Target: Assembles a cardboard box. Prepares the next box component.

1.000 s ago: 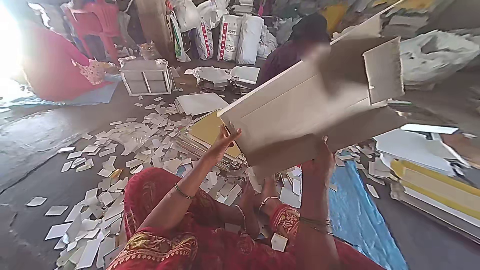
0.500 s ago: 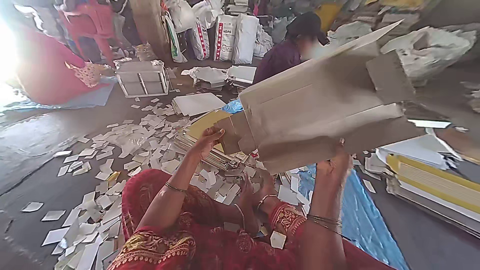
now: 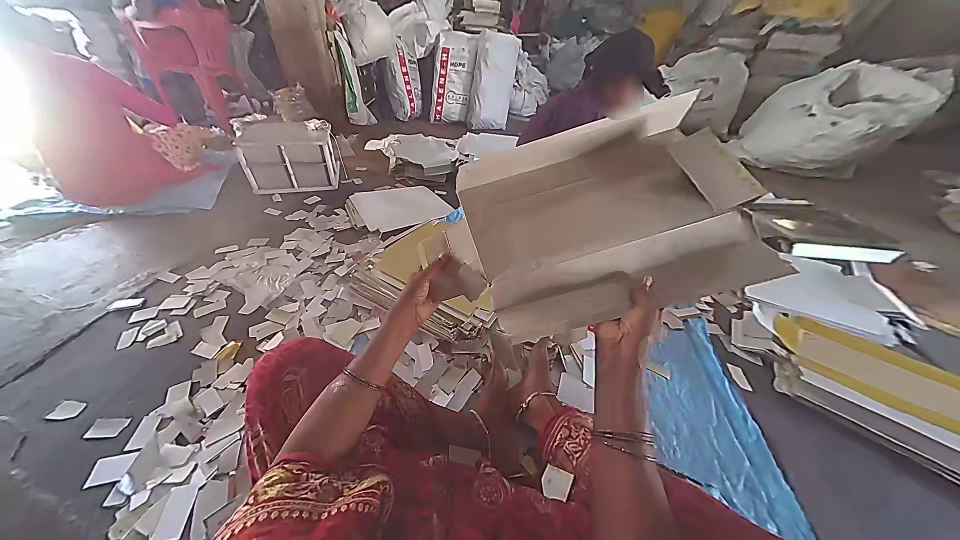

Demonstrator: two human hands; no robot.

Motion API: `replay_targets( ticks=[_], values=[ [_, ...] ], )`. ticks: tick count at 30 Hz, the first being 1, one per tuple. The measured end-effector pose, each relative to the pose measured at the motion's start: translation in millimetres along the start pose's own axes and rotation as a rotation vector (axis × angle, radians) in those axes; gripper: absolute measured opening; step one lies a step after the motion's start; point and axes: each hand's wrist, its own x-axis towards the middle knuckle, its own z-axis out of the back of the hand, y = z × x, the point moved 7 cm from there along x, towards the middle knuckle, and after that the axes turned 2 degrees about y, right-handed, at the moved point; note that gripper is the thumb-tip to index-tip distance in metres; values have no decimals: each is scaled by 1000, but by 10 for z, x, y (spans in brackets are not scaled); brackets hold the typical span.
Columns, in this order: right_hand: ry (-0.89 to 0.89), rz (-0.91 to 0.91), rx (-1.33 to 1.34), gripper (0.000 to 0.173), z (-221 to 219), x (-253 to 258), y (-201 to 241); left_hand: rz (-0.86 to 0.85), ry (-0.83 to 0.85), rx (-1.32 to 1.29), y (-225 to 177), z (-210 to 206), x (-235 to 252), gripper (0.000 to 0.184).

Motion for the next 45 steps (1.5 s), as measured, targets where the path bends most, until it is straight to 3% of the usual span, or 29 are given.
replay_targets(
  ticks=[6,12,18,23,28,33,37,40,42,43,45],
  values=[
    [-41,50,66,45,-119,-144,17,110,72,-145,322,-262,-132,31],
    [11,15,64,47,-148,-158,-8,178,196,62,407,-503,-265,55],
    [22,109,3,50,-53,-52,152,281,228,353,427,-414,-257,38],
    [54,151,6,53,-104,-53,254,325,161,291,562,-322,-203,40],
    [58,126,42,48,-200,-118,256,146,174,116,458,-325,-189,24],
    [-18,109,37,47,-3,-11,245,98,419,103,469,-486,-272,13],
    [6,129,44,43,43,47,322,156,484,179,568,-507,-309,20],
    [12,162,29,45,-34,12,390,240,593,331,621,-474,-356,46],
    [-24,195,13,46,-74,-35,431,316,813,503,643,-536,-521,61],
    [-34,212,3,48,-88,-55,450,327,929,561,647,-600,-616,57],
    [-44,270,-27,46,-91,-65,493,280,1049,542,600,-766,-737,30]
  ],
)
